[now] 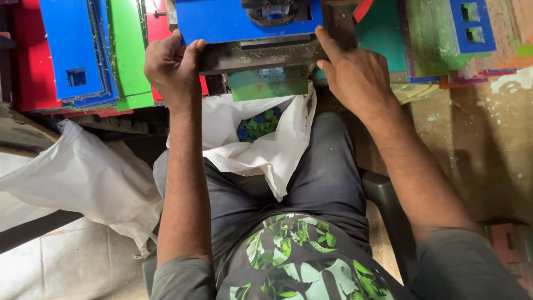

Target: The person repeatedly picks up green and blue plastic sheets and uses a manual press to punch rectangular holes in them. The punched pieces fall into a white sack on their lap. The person continues this process with multiple sheets of both colors.

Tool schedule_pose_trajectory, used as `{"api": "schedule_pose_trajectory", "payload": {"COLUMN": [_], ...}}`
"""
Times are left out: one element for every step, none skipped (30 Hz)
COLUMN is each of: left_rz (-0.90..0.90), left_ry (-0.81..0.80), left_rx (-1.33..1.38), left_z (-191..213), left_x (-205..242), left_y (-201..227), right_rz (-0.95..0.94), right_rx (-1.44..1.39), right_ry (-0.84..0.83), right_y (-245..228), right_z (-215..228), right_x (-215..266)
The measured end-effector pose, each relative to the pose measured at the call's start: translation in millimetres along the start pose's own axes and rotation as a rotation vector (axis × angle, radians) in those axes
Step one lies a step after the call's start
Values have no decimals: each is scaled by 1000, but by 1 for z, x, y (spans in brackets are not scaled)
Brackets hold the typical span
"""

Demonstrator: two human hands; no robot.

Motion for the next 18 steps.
{"api": "schedule_pose_trajectory", "payload": {"left_rz": [-1, -2, -30, -57, -81, -64, -54, -45, -86, -127, -133, -163, -64, -34, -13, 13, 29, 46], "left_ry": [-4, -9, -6, -4, -1, 3, 18, 33, 40, 45, 60, 43, 65, 70, 67, 83, 82, 81], "left_rx": [14, 29, 23, 18, 6, 44, 72, 100, 59, 17, -28, -40, -45, -61, -60, -89, -97, -105], "left_z": [2, 2, 2, -1, -1, -3, -4, -8, -10, -13, -12, -10, -9, -7, -13, -12, -12, -9], "left_x": [-1, -1, -1, 0, 1, 2, 0, -3, -6, -7, -7, -4, -3, 2, 4, 7, 6, 2], "left_y": [-3, -6, -8, -10, -13, -15, -16, -16, -16, -15, -13, -10, -12, -12, -9, -7, -4, -2], "right_rz": [-5, -1, 4, 9, 7, 6, 17, -2, 0, 7, 28, 19, 3, 38, 55, 52, 27, 2], "right_rx": [-20, -14, -15, -16, -11, -7, -10, -3, -6, -30, -59, -39, -14, -141, -258, -302, -332, -362], "right_ry": [-1, 6, 9, 12, 27, 41, 65, 47, 25, 40, 60, 32, -4, 57, 122, 125, 135, 144], "right_y": [1, 1, 1, 0, -1, -1, -4, -5, -6, -5, -7, -7, -6, -8, -4, -2, 1, 3], "right_z": [-3, -4, -7, -9, -10, -10, -10, -9, -10, -7, -6, -7, -9, -11, -12, -19, -25, -30], "right_x": [-4, -6, -5, -3, -1, 2, 0, -1, -5, -5, -5, -6, -4, -2, 4, 4, 3, -2]}}
Point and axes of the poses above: each hand's wrist, its own x-axis away from the middle knuckle, its own z-axis out of the back of the hand, y = z × x, the point moved 4 cm from there along -x, towards the middle knuckle, and after that the axes turned 9 degrees about z, right-handed, at the moved point
